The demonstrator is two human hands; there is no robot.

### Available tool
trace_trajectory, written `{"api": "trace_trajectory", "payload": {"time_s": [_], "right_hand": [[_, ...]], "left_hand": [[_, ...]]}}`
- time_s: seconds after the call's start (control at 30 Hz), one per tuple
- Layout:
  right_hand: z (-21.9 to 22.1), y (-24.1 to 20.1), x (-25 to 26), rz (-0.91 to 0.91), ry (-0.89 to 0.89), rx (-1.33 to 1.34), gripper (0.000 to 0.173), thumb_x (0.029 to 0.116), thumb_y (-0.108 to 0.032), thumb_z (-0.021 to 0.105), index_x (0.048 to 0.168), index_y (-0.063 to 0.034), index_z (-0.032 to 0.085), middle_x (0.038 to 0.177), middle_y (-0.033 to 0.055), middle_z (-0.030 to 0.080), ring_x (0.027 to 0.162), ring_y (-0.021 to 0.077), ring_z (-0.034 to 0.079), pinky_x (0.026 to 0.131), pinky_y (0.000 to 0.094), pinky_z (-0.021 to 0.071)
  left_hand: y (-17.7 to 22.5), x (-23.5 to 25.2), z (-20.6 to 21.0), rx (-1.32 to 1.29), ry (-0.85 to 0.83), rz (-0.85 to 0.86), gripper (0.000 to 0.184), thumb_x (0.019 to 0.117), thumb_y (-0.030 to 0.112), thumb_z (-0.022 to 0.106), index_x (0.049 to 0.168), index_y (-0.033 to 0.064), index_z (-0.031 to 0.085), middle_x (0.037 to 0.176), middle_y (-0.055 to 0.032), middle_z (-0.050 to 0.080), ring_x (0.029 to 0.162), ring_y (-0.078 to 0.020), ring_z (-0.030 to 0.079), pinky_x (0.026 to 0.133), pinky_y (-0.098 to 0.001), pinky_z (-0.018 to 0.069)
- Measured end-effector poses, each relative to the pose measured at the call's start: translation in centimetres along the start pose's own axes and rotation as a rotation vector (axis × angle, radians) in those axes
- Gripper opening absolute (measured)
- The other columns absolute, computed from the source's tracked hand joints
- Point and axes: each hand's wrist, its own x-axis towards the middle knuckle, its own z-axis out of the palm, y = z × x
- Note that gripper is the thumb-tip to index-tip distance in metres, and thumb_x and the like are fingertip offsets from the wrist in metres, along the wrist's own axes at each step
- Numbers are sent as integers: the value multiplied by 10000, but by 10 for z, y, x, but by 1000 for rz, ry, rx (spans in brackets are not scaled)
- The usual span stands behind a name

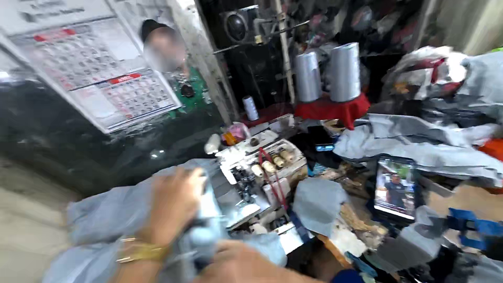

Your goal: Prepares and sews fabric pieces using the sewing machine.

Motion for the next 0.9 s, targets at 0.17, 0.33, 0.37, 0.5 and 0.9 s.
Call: {"api": "trace_trajectory", "payload": {"time_s": [0.17,0.33,0.37,0.5,0.9], "right_hand": [[-27,63,-70,269,-199,14,432,1063,-458,493,800,-137,615,641,23,578,610,198,626,537,440,498],[-33,55,-70,295,-159,103,391,1051,-397,546,800,-117,651,657,36,610,630,200,640,554,432,502],[-36,54,-69,323,-154,105,390,1051,-390,547,797,-113,650,660,42,612,631,205,641,555,438,500],[-33,61,-77,457,-149,20,395,1051,-415,529,808,-119,625,650,29,586,628,198,636,547,428,509],[-39,2,-200,612,121,272,156,977,-203,707,1063,-73,726,1015,63,724,873,142,711,766,342,628]], "left_hand": [[35,2,101,-403,220,-139,168,927,341,701,959,177,719,839,-13,652,774,-207,639,755,-519,511],[26,8,84,-368,107,127,114,959,252,660,972,186,753,915,-4,641,902,-197,629,837,-507,490],[23,6,82,-347,69,154,162,974,301,624,1016,228,762,989,11,642,978,-197,613,866,-509,474],[33,-2,104,-457,23,131,369,1024,454,430,995,270,748,1252,-4,576,1267,-260,481,961,-573,406],[51,-65,63,-619,110,172,466,1061,392,462,1371,98,647,1447,-149,575,1366,-315,524,1111,-556,440]]}}
